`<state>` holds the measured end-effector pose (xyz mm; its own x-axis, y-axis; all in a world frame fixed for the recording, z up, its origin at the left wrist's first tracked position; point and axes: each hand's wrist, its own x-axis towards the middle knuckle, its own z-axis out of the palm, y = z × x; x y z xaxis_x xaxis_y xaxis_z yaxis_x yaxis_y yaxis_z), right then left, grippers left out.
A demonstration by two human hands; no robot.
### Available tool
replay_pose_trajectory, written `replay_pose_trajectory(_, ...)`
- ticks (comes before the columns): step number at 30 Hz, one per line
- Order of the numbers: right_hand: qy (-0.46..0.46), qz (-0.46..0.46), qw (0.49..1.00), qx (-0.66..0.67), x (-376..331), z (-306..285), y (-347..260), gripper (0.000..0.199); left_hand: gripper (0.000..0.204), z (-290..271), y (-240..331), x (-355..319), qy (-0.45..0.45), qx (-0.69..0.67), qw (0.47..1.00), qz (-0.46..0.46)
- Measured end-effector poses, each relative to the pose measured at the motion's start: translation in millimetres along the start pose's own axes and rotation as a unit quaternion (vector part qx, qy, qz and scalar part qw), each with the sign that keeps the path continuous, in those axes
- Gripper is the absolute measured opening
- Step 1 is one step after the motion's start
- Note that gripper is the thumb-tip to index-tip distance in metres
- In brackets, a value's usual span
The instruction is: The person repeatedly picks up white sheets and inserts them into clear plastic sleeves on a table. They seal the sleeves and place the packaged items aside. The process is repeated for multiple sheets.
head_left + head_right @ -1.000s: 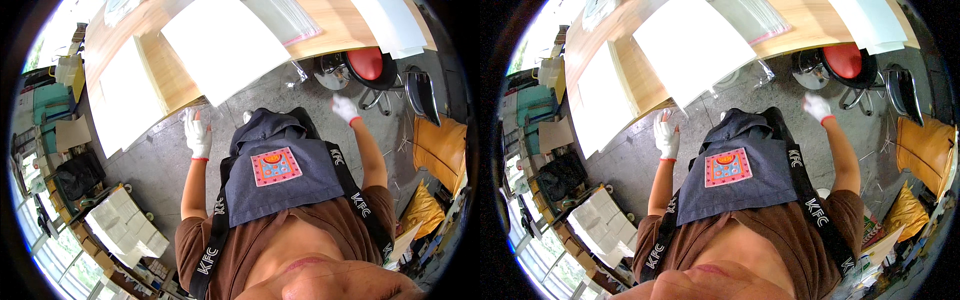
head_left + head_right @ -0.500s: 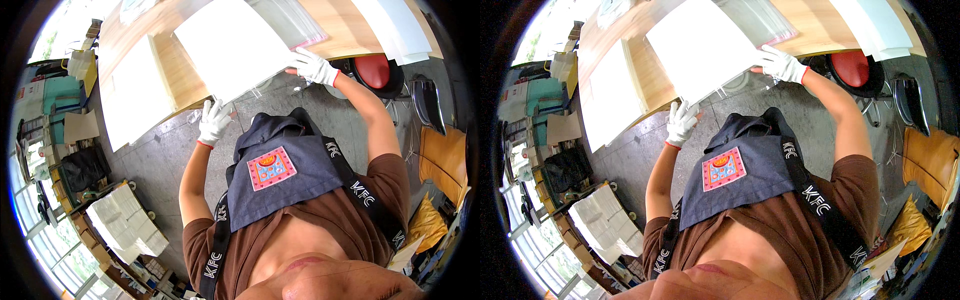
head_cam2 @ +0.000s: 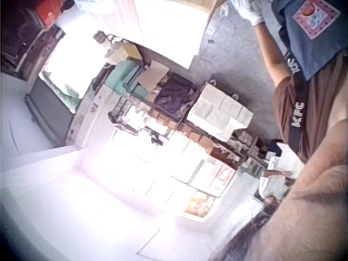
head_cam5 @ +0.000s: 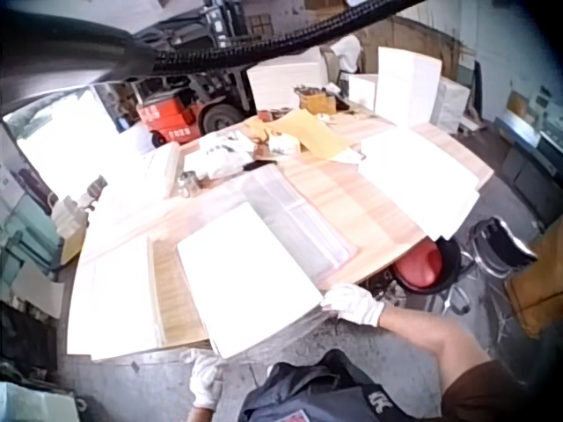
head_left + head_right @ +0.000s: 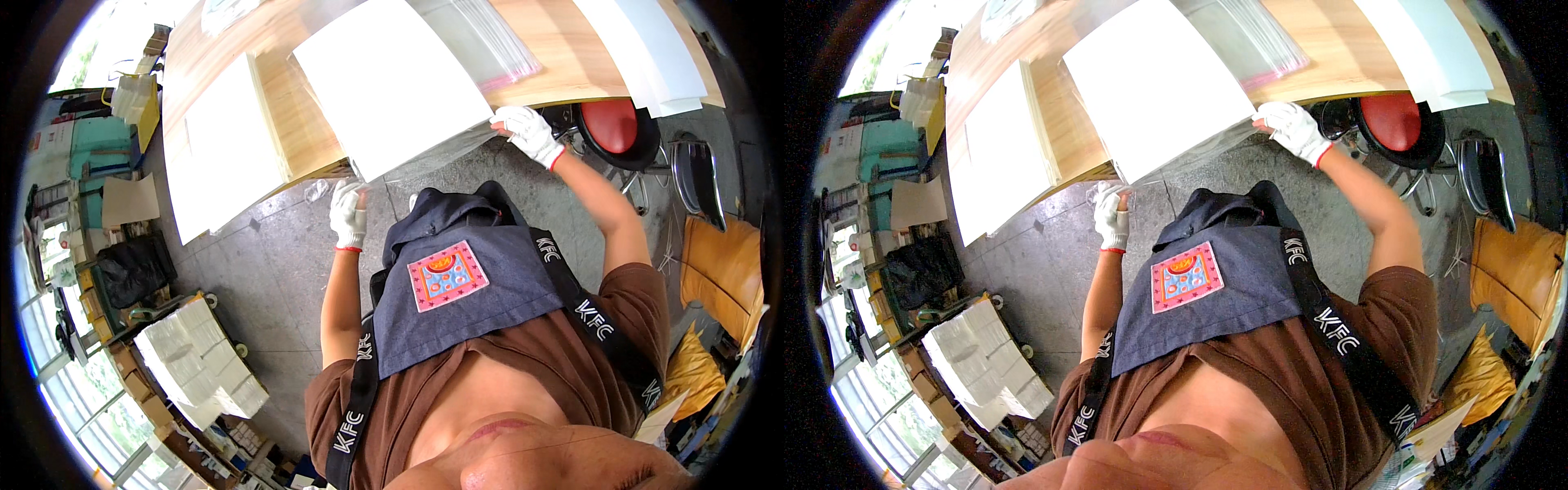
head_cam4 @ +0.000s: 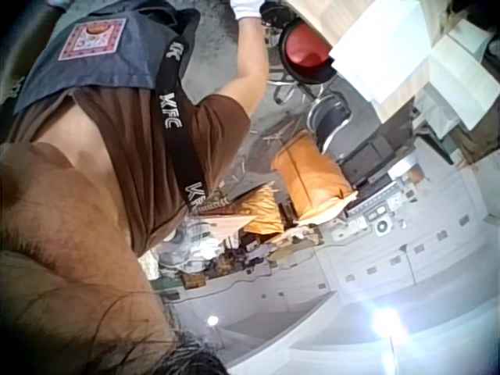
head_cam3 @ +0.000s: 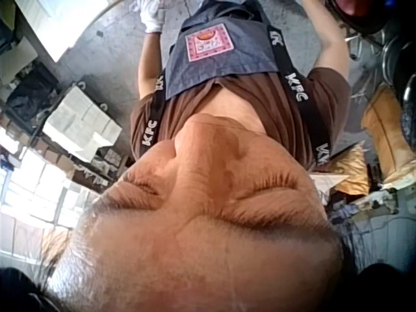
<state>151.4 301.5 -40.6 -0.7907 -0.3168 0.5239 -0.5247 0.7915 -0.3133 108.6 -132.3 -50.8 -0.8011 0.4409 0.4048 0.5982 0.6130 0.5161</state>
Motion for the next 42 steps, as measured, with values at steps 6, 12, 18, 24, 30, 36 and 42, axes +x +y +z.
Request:
replay_pose_trajectory(6,0.092,0.319,0.935,0.127,-12.1,39.8,-23.9,0.014,0.026,25.2,15.3,-13.7,0.115,-0.227,0.914,-0.317)
replay_pose_trajectory(12,0.194,0.44,0.861,0.168,13.3,65.6,-36.5,0.021,0.018,62.0,-3.8,-15.4,0.251,-0.394,0.779,-0.418)
replay_pose_trajectory(18,0.244,0.533,0.79,0.182,10.0,86.2,-25.1,0.023,0.01,75.2,21.8,14.4,0.332,-0.46,0.66,-0.493)
replay_pose_trajectory(24,0.102,0.505,0.854,0.076,27.9,38.5,-31.3,0.015,0.015,67.4,2.7,3.9,0.236,-0.407,0.754,-0.458)
replay_pose_trajectory(30,-0.135,0.177,0.975,-0.026,52.5,54.2,-103.9,0.045,0.059,41.5,9.4,36.0,0.077,-0.399,0.756,-0.514)
replay_pose_trajectory(36,-0.206,0.204,0.953,-0.092,64.1,41.3,-106.1,0.07,0.054,47.3,-18.4,23.5,-0.001,-0.289,0.826,-0.483)
replay_pose_trajectory(42,-0.004,0.285,0.959,0.006,22.4,62.3,-58.5,0.06,0.048,50.7,-22.0,33.1,0.057,-0.412,0.775,-0.476)
